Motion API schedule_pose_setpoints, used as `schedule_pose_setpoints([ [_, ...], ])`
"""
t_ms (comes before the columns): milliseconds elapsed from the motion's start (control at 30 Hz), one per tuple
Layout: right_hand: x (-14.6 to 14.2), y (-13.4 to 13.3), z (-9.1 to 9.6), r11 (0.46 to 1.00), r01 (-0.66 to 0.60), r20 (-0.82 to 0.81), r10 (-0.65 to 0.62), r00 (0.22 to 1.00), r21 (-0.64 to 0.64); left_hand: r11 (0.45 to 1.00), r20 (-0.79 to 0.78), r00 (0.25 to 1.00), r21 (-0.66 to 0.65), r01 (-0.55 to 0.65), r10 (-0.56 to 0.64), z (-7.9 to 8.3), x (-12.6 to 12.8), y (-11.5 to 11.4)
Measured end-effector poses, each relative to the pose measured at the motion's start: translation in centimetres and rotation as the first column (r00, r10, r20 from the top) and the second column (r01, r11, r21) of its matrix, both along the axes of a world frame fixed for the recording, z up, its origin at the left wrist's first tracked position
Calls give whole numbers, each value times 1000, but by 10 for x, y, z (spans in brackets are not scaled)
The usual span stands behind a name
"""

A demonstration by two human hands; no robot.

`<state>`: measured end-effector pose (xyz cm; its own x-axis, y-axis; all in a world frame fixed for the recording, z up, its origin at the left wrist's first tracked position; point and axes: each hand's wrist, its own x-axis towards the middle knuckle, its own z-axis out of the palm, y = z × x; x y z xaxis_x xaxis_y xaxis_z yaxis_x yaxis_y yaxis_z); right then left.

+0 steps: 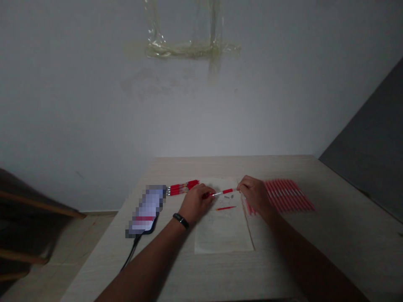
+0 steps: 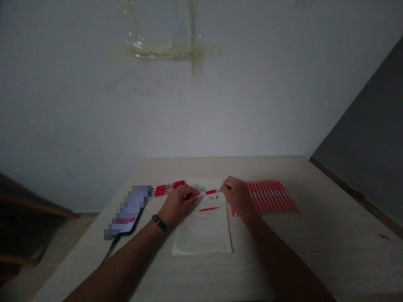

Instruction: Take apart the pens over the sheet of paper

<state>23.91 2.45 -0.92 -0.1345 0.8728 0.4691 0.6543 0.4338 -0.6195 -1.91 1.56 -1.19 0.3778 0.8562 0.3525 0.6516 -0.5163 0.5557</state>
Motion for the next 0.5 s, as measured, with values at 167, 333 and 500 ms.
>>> schedule_pose_setpoints([
  [167,-1,0,-1,999,-24,-39,24,999,22,1000,-2,1000,-8,-5,5,-1,0,0],
  [333,-8,-2,-2,990,-140,-50,138,989,-21,1000,17,1000,-10,-18,18,-2,0,0],
  [500,-12,-4,0,981,-187,-17,186,982,-55,1000,12,1000,-9,-21,21,0,0,1],
])
